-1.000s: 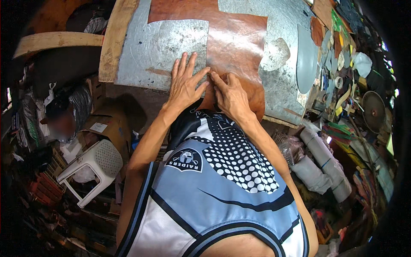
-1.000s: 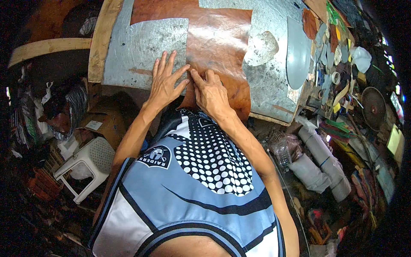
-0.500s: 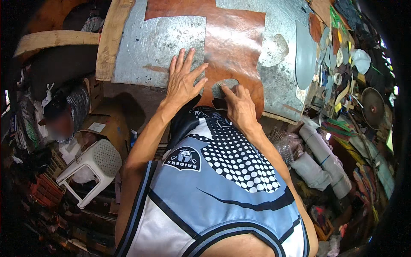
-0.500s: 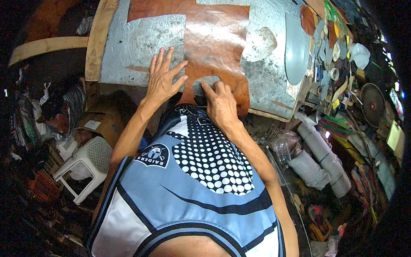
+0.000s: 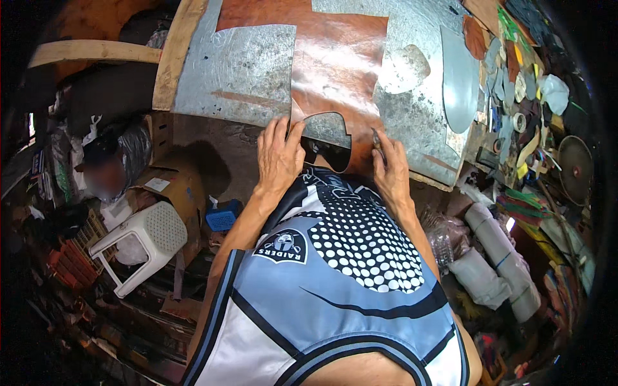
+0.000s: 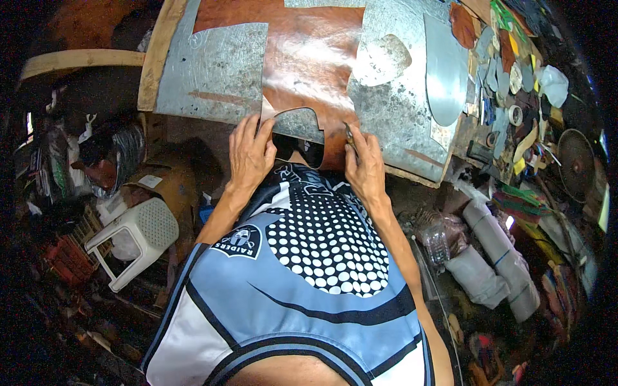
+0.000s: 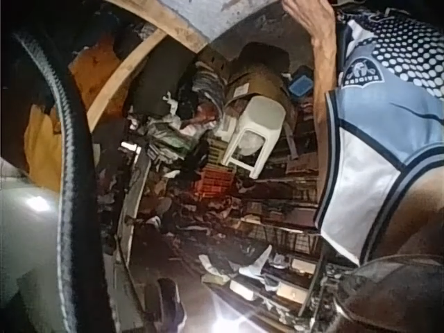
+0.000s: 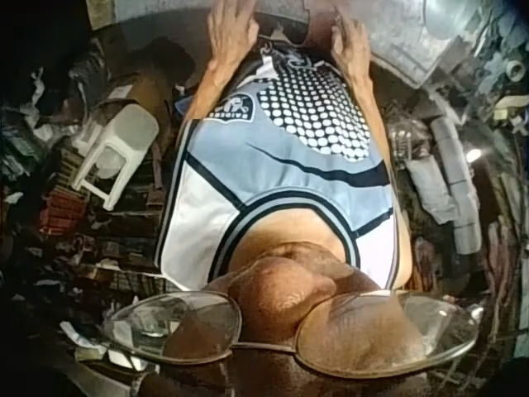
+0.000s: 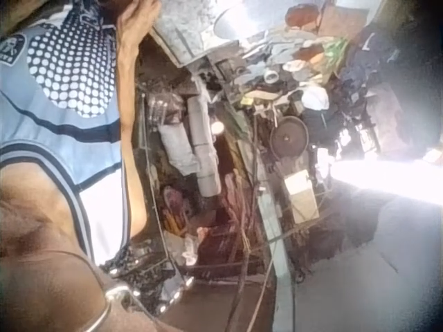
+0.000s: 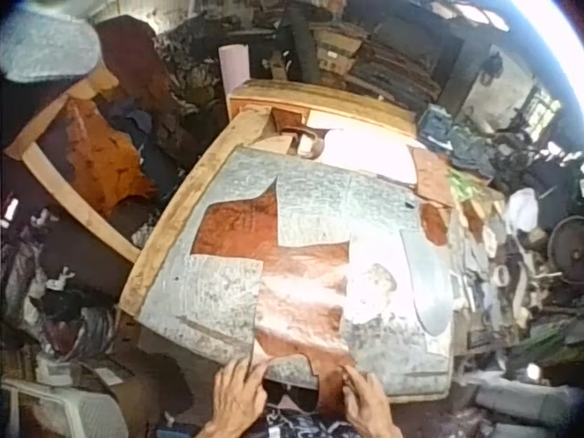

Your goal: Cutting and preparing leather pieces for shoe manufacturing using templates and a knife.

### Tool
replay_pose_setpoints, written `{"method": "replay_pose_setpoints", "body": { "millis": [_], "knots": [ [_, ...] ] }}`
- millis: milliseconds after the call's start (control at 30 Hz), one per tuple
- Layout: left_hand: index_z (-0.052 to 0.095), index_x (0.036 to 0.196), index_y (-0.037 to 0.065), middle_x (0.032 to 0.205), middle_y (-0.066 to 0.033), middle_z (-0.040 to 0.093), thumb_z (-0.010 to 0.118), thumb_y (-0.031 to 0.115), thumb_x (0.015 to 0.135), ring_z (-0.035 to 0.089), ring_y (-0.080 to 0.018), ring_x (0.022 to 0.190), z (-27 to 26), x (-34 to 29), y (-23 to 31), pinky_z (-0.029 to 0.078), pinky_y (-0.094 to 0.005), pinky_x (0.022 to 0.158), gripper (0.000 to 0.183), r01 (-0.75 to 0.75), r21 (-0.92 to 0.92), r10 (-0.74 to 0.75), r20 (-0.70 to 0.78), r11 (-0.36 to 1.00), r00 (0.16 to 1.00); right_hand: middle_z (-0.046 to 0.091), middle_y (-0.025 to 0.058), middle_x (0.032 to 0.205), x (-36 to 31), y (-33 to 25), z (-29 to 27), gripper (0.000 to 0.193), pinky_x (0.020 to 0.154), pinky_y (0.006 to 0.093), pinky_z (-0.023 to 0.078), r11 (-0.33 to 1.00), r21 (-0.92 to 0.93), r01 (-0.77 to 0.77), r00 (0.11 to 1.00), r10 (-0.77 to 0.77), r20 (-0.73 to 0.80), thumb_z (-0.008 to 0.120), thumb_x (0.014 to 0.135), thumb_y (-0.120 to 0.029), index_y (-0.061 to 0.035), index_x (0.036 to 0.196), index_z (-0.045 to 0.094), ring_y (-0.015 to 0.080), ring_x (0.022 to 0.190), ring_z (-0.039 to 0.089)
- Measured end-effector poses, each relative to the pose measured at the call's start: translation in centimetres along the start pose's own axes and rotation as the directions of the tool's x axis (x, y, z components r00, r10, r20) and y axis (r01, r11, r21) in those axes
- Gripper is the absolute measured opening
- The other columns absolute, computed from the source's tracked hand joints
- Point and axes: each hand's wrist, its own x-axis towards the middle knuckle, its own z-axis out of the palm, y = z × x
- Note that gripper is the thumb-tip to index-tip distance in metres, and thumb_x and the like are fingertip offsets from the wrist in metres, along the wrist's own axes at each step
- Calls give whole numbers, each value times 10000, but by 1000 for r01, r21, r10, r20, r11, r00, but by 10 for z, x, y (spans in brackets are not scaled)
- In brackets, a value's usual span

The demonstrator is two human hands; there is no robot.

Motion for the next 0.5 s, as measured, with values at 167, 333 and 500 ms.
{"method": "replay_pose_setpoints", "body": {
  "millis": [167,333,500],
  "knots": [
    [573,1241,56,932,-145,616,659,81,783,613,-333,843,6,-4,14,480,-428,759,467,145,-182,-138,50,973,989,621,237,971,67,-25,32,370,765,460,495,975,100,198,980,-198,-10,581,911,-156,-91,1274,543,420,877,609],
    [633,1115,-3,838,-140,645,570,71,856,619,-244,683,22,-8,12,491,-370,656,276,140,-535,-211,-73,833,975,647,245,990,132,-32,67,369,751,509,496,964,-82,255,952,-235,198,567,925,-236,-70,1249,512,445,903,623],
    [641,979,-15,718,-91,578,509,55,870,534,-156,614,8,-23,41,430,-303,579,185,326,-650,-366,78,686,927,654,251,924,134,-30,77,303,714,540,486,959,-113,260,949,-232,214,527,946,-246,-81,1191,460,459,852,623]
  ]
}}
